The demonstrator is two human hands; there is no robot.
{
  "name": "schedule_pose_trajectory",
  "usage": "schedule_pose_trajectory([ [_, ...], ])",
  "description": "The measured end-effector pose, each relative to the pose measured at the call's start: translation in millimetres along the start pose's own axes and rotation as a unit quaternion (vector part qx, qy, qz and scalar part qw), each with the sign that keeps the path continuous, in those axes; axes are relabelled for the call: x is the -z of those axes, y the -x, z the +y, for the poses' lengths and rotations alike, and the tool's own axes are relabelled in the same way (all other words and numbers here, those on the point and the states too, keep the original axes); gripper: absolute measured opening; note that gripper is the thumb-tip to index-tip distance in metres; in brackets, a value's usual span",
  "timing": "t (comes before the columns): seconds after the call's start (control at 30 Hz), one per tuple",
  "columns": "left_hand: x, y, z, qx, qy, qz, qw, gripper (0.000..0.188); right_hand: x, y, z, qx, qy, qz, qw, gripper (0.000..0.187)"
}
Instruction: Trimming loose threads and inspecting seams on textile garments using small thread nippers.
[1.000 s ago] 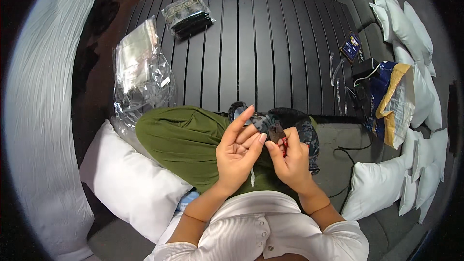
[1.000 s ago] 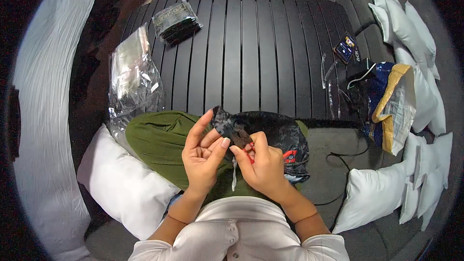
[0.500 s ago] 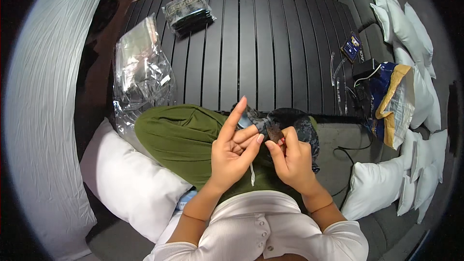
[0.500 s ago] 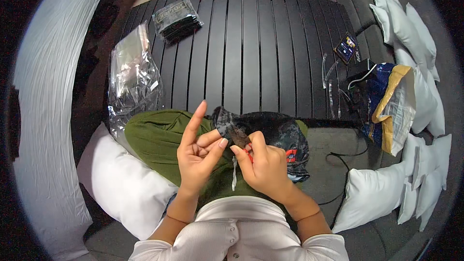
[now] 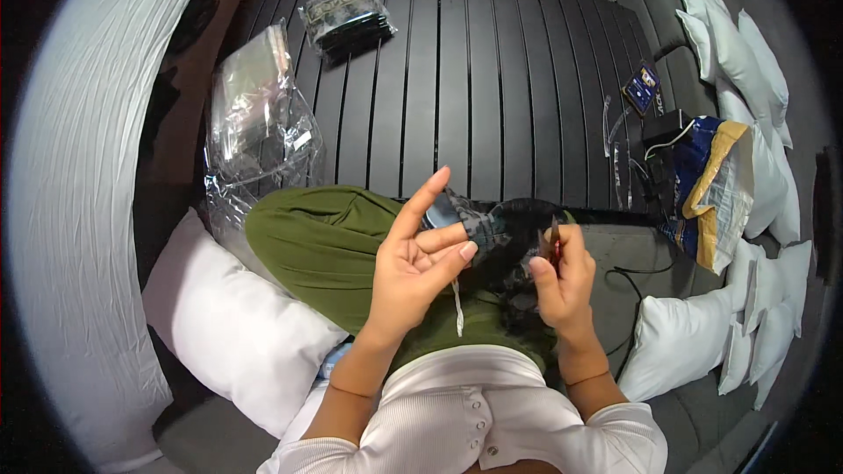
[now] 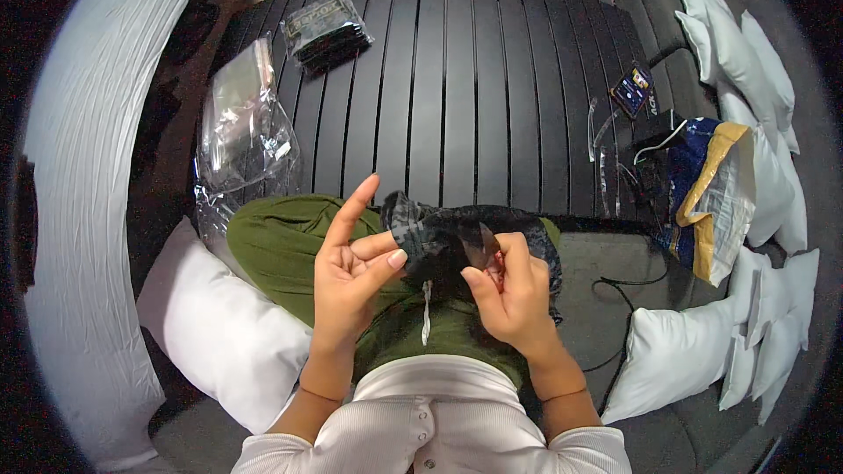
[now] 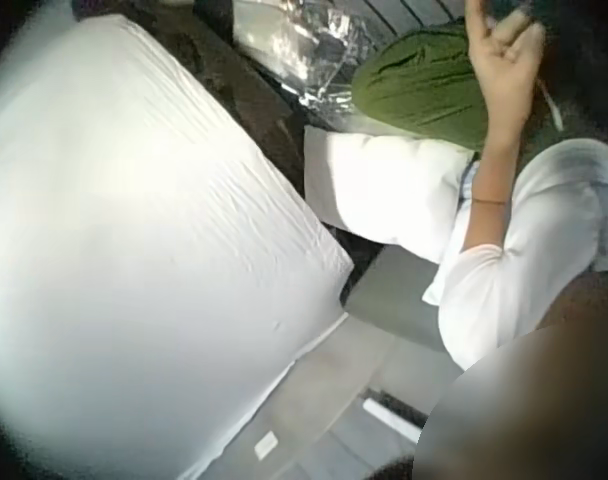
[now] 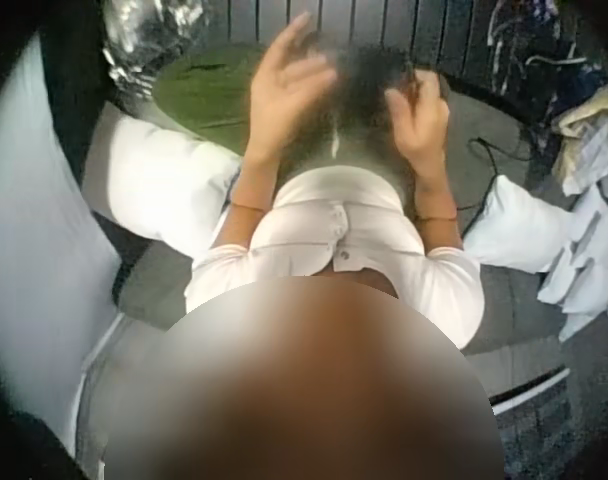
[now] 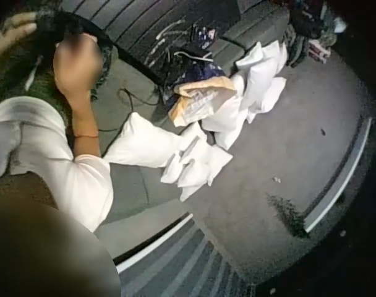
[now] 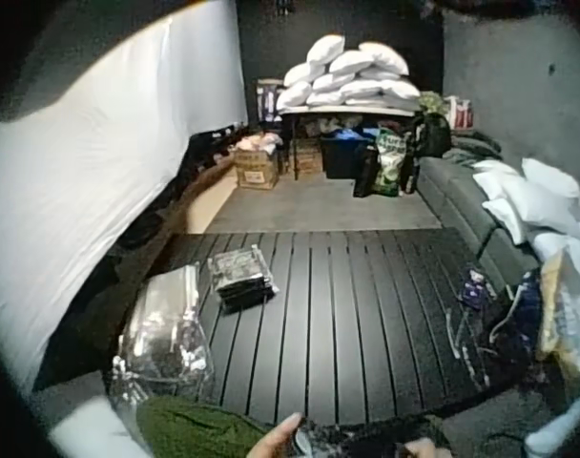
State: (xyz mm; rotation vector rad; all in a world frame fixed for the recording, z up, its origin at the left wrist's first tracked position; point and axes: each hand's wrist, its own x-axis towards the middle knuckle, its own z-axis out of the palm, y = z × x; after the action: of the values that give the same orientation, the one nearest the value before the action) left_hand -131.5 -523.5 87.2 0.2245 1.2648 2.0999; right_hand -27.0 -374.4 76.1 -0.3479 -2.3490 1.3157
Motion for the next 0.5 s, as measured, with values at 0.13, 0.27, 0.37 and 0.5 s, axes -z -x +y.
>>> schedule_pose_trajectory([
  [0.13, 3.1, -3.0, -0.5, 0.057, 0.057, 0.001, 0.997, 0.064, 3.5, -10.0, 1.2, 0.074, 0.04, -0.004, 0.996, 0.031],
  [0.27, 0.4, -3.8, 0.4, 0.075, 0.071, 0.024, 0.994, 0.065, 9.6, -12.6, -3.3, 0.054, 0.093, -0.026, 0.994, 0.038],
  [0.37, 1.3, -5.5, -1.4, 0.077, 0.077, 0.015, 0.994, 0.065, 7.0, -7.2, -0.8, 0.034, 0.054, 0.014, 0.998, 0.039],
  [0.5, 2.1, -6.8, -4.2, 0.08, 0.057, 0.004, 0.995, 0.065, 9.6, -6.2, -2.1, 0.056, 0.04, 0.035, 0.997, 0.039],
])
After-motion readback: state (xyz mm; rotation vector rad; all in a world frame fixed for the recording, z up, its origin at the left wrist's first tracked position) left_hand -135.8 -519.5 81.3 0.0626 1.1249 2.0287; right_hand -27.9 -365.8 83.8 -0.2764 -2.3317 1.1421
